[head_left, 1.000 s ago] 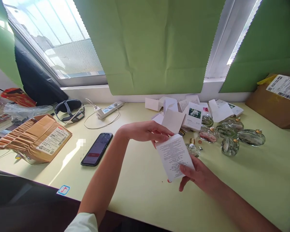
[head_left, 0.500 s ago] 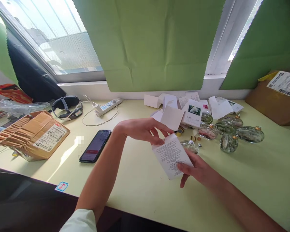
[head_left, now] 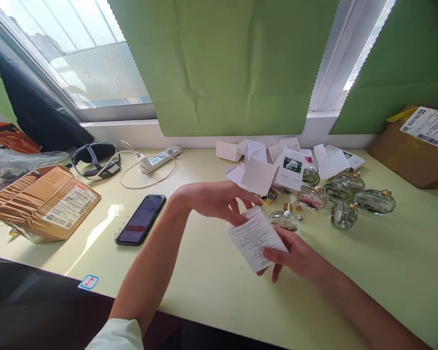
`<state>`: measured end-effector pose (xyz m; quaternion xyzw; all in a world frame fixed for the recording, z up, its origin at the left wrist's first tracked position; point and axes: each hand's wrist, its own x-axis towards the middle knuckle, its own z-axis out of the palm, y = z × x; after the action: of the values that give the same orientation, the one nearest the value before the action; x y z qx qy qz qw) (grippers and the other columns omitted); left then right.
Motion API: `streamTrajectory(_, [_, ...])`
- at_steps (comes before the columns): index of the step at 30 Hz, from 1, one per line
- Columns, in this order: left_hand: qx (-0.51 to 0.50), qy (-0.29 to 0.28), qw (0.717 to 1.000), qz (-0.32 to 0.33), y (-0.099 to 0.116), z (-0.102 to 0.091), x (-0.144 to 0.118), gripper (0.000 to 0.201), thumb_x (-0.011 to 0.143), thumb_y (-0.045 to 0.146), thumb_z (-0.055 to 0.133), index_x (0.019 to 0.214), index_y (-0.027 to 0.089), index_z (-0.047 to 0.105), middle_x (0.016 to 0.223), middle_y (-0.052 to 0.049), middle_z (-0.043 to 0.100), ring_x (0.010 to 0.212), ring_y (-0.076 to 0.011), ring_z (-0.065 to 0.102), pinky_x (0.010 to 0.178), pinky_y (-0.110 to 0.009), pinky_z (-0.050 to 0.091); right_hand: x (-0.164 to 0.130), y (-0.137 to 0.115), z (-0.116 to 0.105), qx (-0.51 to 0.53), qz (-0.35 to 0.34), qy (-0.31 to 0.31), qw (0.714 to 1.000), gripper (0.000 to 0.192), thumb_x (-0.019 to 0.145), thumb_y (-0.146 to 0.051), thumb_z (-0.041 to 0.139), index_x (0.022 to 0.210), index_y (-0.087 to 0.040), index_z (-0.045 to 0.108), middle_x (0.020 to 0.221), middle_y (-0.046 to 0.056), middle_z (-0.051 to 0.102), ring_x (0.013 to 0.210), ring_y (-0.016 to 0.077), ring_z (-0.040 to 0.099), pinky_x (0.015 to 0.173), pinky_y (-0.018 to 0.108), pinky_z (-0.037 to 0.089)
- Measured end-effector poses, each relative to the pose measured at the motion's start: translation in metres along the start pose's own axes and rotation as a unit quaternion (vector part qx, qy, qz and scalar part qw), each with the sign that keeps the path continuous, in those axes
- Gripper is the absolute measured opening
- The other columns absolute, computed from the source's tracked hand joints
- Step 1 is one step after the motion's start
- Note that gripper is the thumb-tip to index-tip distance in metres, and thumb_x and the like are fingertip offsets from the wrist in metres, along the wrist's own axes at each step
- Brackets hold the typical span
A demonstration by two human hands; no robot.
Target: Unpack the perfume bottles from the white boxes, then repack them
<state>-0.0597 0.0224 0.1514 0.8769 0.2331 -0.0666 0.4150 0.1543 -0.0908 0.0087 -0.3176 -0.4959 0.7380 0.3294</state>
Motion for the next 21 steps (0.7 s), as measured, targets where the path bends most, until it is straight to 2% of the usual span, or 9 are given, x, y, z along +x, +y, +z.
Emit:
streamTrajectory(5, [-0.073,-0.002,0.997,0.029,-0.013,-0.007,-0.003,0.051,0.085,0.016,0.052,0.136,0.021,0.053,0.097,-0.005,0.072,0.074,-0.0114,0.063,0.058,-0.019,0.045,0.002,0.003,0.001,0.020,-0.004,-0.034,0.999,0.044,0.086,-0.029,0.069,0.126,-0.022,0.051,0.102,0.008,0.070,0.087,0.0240,0.073,0.055,0.028,0.060])
streamTrajectory(8, [-0.074,0.068,0.993,0.061,-0.017,-0.010,-0.005,0.051,0.089,0.017,0.049,0.139,0.025,0.045,0.107,-0.006,0.068,0.084,-0.0120,0.061,0.065,-0.021,0.045,0.003,0.004,0.002,0.029,-0.011,-0.008,0.999,0.046,0.086,-0.030,0.070,0.127,-0.022,0.051,0.105,0.008,0.069,0.089,0.0251,0.073,0.057,0.030,0.061])
streamTrajectory(11, [-0.012,0.101,0.992,0.077,-0.011,-0.009,-0.005,0.029,0.095,0.022,0.044,0.121,0.022,0.058,0.115,-0.007,0.064,0.092,-0.0126,0.058,0.072,-0.022,0.044,0.004,0.006,0.004,0.032,-0.005,0.033,0.999,0.047,0.084,-0.032,0.071,0.125,-0.022,0.051,0.107,0.009,0.068,0.092,0.0261,0.072,0.058,0.031,0.061])
streamTrajectory(15, [0.070,0.082,0.994,0.019,0.000,-0.005,-0.005,0.025,0.092,0.038,0.053,0.110,0.022,0.061,0.103,-0.003,0.066,0.083,-0.0121,0.057,0.066,-0.021,0.040,0.004,0.005,0.008,0.031,-0.009,0.063,0.997,0.048,0.083,-0.034,0.072,0.124,-0.022,0.052,0.109,0.009,0.067,0.095,0.0271,0.071,0.060,0.032,0.061])
streamTrajectory(21, [0.155,0.084,0.983,-0.051,-0.007,-0.003,-0.003,0.023,0.085,0.041,0.062,0.094,0.019,0.063,0.097,-0.001,0.066,0.084,-0.0130,0.058,0.068,-0.022,0.040,0.004,0.005,0.010,0.019,-0.014,0.078,0.997,0.048,0.083,-0.036,0.072,0.124,-0.022,0.053,0.110,0.010,0.067,0.092,0.0274,0.072,0.059,0.033,0.061])
